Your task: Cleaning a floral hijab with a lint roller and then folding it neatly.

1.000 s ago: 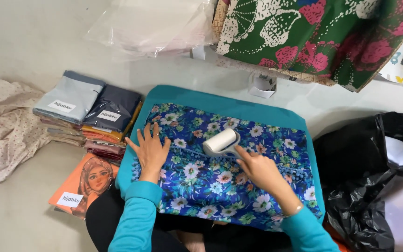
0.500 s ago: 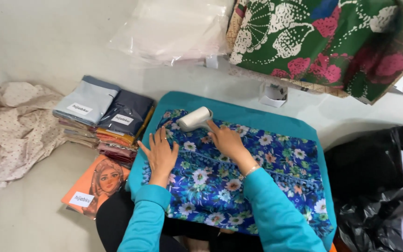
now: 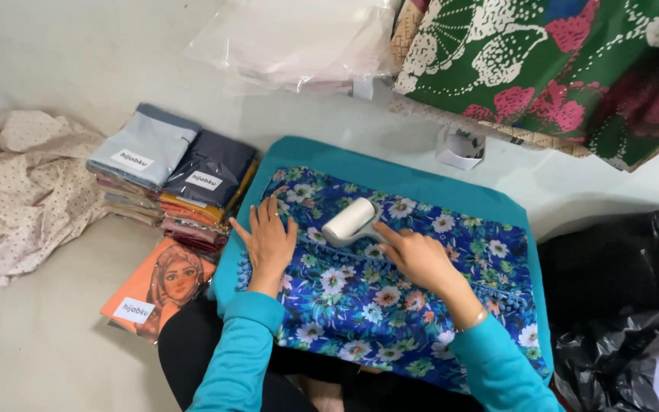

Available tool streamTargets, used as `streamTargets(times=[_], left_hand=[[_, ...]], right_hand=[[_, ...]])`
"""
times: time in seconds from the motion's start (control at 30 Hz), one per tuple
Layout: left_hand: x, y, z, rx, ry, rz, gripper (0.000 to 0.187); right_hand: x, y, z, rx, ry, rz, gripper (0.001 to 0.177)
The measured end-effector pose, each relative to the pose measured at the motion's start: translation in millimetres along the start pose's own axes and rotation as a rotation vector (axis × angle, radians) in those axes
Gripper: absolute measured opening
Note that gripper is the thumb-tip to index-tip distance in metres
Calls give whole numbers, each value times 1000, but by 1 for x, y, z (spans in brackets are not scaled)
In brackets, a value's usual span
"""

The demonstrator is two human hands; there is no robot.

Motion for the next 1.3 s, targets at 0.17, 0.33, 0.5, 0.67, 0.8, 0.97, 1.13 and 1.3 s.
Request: streamTargets(times=[0.17,0.33,0.5,0.67,0.8,0.97,1.13,1.3], left_hand=[[0,10,2,52,24,-197,59],[-2,20,2,52,26,-247,63],[-3,18,1,33,18,-242,66],[-6,17,1,134,2,-235,62],[-6,15,-3,106,-32,-136,48],[4,-14,-2,92,17,36,51],[5,-11,-1,67,-2,57,52],[6,-11,-1,80,12,58,55]], right_hand=[[7,-10,43,-65,84,-17,47],[37,-9,90,-100,115,28,49],[43,-21,111,-143,77,44,50],[36,-31,71,-205,54,-49,47],[33,-50,20,-284,8,-158,44],[11,-49,3,-381,-157,-218,45],[-63,-49,32,-313,-327,-129,46],[-94,-57,-20,-323,-392,-107,47]])
Point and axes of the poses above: each hand's wrist, its own z-axis towards the middle knuckle, its own y-axis out of the back of the hand, x = y × z, the point moved 9 cm from there along z, towards the middle knuckle, and after that the axes turned 11 degrees about x, right-handed, at the moved point
